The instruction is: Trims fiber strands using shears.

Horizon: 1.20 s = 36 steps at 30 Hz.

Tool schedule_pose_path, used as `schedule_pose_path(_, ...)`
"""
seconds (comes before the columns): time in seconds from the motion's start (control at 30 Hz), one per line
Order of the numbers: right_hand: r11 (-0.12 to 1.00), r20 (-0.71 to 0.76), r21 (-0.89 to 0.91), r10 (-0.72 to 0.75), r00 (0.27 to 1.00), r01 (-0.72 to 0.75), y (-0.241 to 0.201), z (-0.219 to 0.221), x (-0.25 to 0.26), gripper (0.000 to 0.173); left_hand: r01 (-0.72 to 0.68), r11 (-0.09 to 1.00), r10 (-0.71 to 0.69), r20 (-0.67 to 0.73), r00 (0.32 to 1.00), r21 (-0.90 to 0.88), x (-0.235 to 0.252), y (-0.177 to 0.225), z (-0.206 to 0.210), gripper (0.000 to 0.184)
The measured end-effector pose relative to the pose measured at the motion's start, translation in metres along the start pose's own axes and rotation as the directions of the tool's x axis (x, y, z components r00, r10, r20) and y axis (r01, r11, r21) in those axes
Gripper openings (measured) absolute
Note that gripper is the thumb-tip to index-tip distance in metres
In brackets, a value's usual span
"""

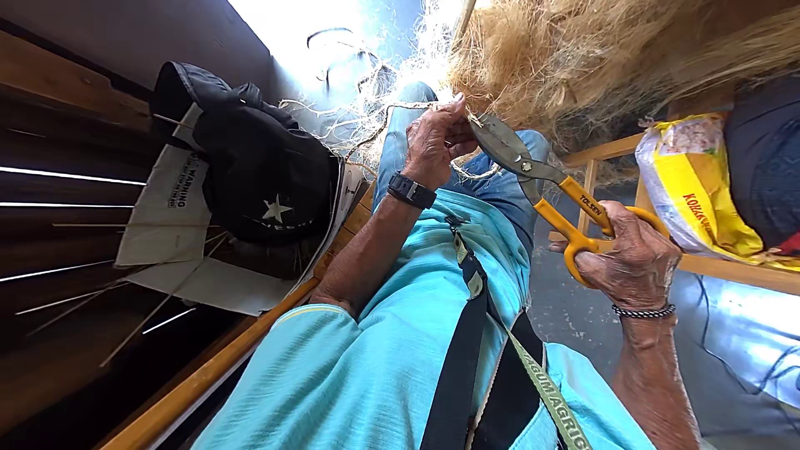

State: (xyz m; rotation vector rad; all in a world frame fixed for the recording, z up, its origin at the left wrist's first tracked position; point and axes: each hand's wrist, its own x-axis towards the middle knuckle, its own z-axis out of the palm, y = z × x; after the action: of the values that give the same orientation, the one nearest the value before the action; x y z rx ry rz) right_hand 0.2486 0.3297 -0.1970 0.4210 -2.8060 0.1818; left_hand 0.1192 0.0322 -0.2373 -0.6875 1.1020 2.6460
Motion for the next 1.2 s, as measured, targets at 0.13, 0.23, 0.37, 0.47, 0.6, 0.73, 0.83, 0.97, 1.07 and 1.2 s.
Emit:
schedule_pose_path(0.13,1.0,0.021,0.018,0.0,1.0,0.0,0.001,-0.002,0.002,0.071,0.034,0.999,-0.033,0.029,0.999,0.0,0.002,0.002,-0.004,0.02)
schedule_pose_path(0.23,0.999,0.021,0.039,0.003,1.0,-0.004,0.001,0.002,0.001,0.072,0.072,0.997,-0.072,0.026,0.997,-0.031,0.003,0.003,-0.005,0.02)
schedule_pose_path(0.37,0.999,0.021,0.044,-0.001,1.0,0.0,0.001,0.004,0.001,0.073,0.107,0.994,-0.106,0.017,0.994,-0.04,0.003,0.003,-0.006,0.023)
schedule_pose_path(0.47,0.999,0.027,0.04,-0.001,1.0,0.0,0.001,0.003,0.002,0.072,0.119,0.991,-0.117,0.028,0.993,-0.062,0.004,0.001,-0.006,0.021)
schedule_pose_path(0.6,0.999,0.025,0.028,-0.016,1.0,0.016,0.003,0.001,0.004,0.07,0.105,0.993,-0.103,0.036,0.994,-0.061,0.005,-0.001,-0.007,0.02)
schedule_pose_path(0.73,0.999,0.023,0.006,-0.046,0.999,0.046,0.008,-0.002,0.007,0.067,0.092,0.995,-0.09,0.052,0.995,-0.044,0.006,-0.002,-0.008,0.019)
schedule_pose_path(0.83,0.998,0.02,0.012,-0.069,0.997,0.068,0.01,-0.005,0.01,0.065,0.096,0.995,-0.094,0.078,0.993,-0.025,0.006,-0.001,-0.009,0.022)
schedule_pose_path(0.97,0.997,0.043,0.027,-0.07,0.997,0.069,0.009,-0.007,0.013,0.064,0.083,0.997,-0.083,0.085,0.993,0.004,0.007,0.002,-0.011,0.02)
schedule_pose_path(1.07,0.997,0.06,0.04,-0.068,0.996,0.066,0.009,-0.008,0.014,0.065,0.088,0.996,-0.089,0.089,0.992,0.018,0.01,0.002,-0.013,0.021)
schedule_pose_path(1.2,0.996,0.098,0.075,-0.051,0.994,0.044,0.009,-0.008,0.013,0.066,0.097,0.995,-0.098,0.105,0.99,0.01,0.011,0.002,-0.015,0.023)
